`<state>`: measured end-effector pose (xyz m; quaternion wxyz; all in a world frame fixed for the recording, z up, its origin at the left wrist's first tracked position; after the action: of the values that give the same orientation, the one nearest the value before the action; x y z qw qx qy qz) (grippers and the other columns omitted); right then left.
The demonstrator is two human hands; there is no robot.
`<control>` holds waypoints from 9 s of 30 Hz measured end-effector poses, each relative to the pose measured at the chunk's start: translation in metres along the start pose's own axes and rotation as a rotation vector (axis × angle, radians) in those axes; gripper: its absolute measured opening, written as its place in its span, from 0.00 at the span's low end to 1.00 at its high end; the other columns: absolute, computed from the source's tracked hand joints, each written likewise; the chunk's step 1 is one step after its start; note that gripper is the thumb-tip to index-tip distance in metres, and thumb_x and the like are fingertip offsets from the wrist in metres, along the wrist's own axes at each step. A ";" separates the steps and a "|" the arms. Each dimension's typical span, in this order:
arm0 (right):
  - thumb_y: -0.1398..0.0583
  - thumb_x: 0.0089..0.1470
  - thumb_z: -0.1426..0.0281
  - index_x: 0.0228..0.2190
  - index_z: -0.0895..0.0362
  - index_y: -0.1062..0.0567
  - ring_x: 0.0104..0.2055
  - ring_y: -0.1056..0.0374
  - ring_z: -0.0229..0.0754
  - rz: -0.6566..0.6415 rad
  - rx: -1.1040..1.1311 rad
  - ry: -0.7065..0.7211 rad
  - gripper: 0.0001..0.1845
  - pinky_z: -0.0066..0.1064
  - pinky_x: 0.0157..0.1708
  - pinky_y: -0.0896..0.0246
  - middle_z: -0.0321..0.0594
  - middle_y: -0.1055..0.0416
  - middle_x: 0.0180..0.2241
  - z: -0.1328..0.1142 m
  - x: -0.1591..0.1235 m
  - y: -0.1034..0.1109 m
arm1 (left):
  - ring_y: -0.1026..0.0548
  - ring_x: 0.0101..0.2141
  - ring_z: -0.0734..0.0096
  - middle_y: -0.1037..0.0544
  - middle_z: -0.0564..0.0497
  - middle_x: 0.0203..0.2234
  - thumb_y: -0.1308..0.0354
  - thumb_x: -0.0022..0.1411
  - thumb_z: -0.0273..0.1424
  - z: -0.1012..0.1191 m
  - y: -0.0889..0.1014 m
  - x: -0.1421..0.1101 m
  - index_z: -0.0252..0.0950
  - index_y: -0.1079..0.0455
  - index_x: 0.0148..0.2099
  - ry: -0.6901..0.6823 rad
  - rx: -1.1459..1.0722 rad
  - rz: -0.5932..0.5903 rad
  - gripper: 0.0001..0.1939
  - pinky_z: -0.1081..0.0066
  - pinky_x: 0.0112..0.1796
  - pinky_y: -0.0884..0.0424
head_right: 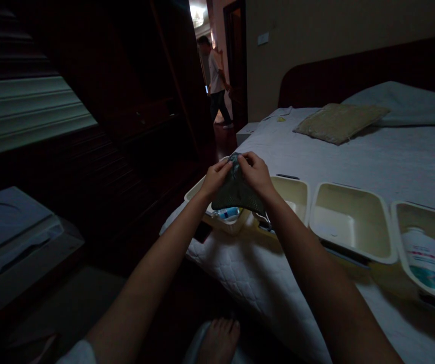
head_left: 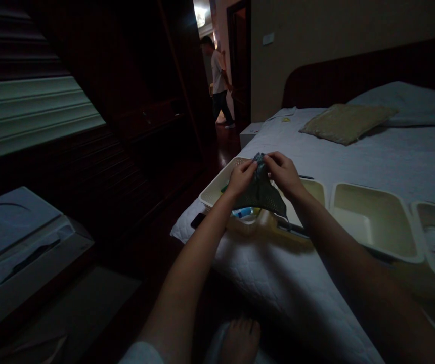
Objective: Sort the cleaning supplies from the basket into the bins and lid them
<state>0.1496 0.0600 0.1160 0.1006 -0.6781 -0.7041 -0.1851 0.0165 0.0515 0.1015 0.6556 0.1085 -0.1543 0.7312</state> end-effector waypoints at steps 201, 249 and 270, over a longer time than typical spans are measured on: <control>0.30 0.37 0.56 0.38 0.55 0.28 0.38 0.29 0.42 -0.250 0.366 -0.222 0.27 0.35 0.39 0.34 0.40 0.25 0.38 0.025 -0.014 0.013 | 0.24 0.37 0.70 0.20 0.50 0.35 0.29 0.43 0.29 -0.033 0.036 -0.011 0.33 0.27 0.40 0.320 -0.254 -0.105 0.19 0.65 0.46 0.31; 0.36 0.33 0.71 0.25 0.55 0.31 0.26 0.36 0.37 -0.279 0.366 -0.311 0.12 0.29 0.27 0.41 0.34 0.32 0.26 0.035 -0.011 0.026 | 0.32 0.25 0.79 0.30 0.55 0.24 0.44 0.43 0.19 0.005 0.046 -0.011 0.34 0.31 0.27 0.331 -0.067 -0.043 0.07 0.77 0.28 0.33; 0.27 0.29 0.62 0.44 0.59 0.26 0.36 0.32 0.43 -0.189 0.131 -0.182 0.36 0.38 0.38 0.34 0.42 0.28 0.36 0.045 -0.007 0.030 | 0.29 0.33 0.75 0.26 0.51 0.33 0.32 0.37 0.22 -0.012 0.052 -0.005 0.33 0.30 0.42 0.194 0.006 -0.128 0.25 0.70 0.40 0.32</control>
<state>0.1847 0.0719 0.0758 0.0627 -0.6146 -0.7818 -0.0851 -0.0338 0.0470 0.0839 0.7126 0.0487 -0.0807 0.6953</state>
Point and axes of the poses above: each hand's wrist, its own x-axis towards the middle knuckle, its own y-axis out of the back of the hand, z = x × y, the point moved 4 cm from there along x, towards the middle knuckle
